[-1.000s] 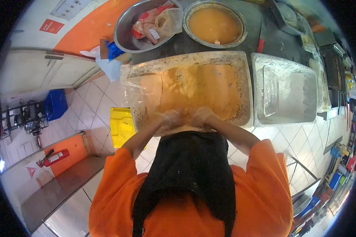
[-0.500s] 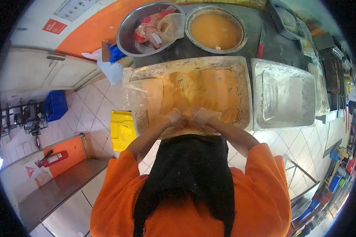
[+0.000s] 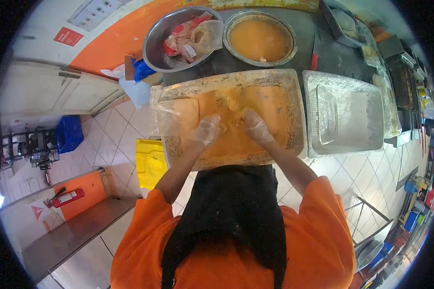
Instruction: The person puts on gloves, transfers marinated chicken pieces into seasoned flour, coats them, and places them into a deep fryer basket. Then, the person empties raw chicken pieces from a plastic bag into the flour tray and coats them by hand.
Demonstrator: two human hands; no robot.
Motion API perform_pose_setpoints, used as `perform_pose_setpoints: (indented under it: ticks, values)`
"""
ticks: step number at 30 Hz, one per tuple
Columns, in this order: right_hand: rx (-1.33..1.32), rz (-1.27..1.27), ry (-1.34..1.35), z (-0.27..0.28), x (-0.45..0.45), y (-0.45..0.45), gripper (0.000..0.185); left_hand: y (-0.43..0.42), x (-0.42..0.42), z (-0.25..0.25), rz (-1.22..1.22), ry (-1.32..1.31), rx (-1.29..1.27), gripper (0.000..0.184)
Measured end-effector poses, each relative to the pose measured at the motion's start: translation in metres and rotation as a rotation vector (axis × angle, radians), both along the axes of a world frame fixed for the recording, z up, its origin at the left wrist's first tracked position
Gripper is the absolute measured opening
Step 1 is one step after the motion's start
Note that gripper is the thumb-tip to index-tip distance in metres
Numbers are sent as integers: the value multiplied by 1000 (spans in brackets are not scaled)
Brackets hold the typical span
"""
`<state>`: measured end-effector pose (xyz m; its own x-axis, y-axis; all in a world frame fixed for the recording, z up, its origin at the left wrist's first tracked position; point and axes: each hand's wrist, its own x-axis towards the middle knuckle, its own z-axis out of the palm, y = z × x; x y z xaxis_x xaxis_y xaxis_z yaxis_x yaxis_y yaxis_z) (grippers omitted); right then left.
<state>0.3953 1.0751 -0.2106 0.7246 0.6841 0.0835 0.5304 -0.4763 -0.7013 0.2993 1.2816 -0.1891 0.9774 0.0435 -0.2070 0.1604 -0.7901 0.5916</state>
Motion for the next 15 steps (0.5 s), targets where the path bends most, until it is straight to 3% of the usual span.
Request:
perform_pose_setpoints:
  ticks: [3,6,7,9,11,12,14,15]
  values:
    - [154,-43,63,24,-13,9,19,-6,3,-9,42,-134,-106,22]
    - [242,-3,350,25,-23,15,24,-18,11,29,337,257,-483,19]
    - [267,24,479,13,-26,16,27,-25,10,28,405,208,-458,29]
    - [404,89,464,-42,-25,1,29,-32,7,19,520,149,-446,48]
    - [229,162,387,-40,-13,5,34,-24,0,-19,607,176,-515,61]
    - [-19,195,319,-7,-5,7,37,-18,-5,-35,642,216,-571,67]
    - [-186,205,125,29,-1,3,38,-11,-23,13,413,124,-292,61]
    - [-104,191,-1,35,-4,-6,36,-5,-32,22,396,117,-267,59]
